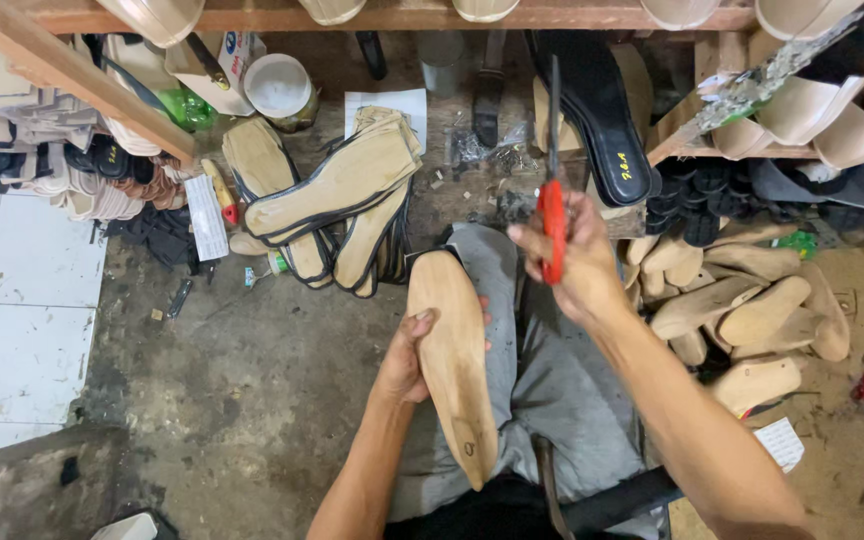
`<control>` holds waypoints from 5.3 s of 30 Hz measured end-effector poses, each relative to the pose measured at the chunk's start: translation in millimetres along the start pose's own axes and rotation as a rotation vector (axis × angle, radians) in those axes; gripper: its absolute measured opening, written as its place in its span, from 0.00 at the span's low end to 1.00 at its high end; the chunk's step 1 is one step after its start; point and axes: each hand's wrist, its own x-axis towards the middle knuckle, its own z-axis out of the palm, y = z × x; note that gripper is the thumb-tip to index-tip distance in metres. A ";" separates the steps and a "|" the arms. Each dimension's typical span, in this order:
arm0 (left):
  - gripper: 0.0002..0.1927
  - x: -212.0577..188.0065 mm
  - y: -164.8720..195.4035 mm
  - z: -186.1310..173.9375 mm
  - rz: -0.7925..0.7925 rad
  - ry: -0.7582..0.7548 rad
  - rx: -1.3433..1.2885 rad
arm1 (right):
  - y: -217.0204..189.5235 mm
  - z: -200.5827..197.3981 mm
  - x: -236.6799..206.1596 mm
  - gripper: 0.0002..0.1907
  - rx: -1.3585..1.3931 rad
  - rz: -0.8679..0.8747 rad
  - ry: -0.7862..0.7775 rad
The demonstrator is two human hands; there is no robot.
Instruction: The person sits on the floor and repeatedly picks up wooden shoe insoles and black rubber soles. They align the rubber sole to the wooden insole, then use red-handled scissors to trim the excess rubber along the edge. The person continues this process for multiple insoles, stacking the trimmed pieces nearby.
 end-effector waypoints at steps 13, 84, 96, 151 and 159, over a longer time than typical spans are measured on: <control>0.41 -0.9 -25.7 80.4 0.000 -0.129 0.015 | 28.6 -36.6 -246.6 0.39 -0.221 0.075 -0.156; 0.16 46.3 55.3 145.7 -0.277 -0.338 0.910 | -105.3 -74.3 -137.9 0.19 -1.156 -0.188 -0.281; 0.16 46.1 56.0 159.9 -0.320 -0.329 1.065 | -118.3 -70.7 -125.5 0.18 -1.127 -0.421 -0.367; 0.34 -46.5 -72.1 96.4 -0.314 -0.234 0.550 | -51.9 -96.1 -108.2 0.21 -0.028 -0.390 -0.082; 0.27 1.2 -55.2 106.8 0.221 0.189 0.315 | -33.5 -62.5 -132.3 0.24 -0.212 0.052 -0.154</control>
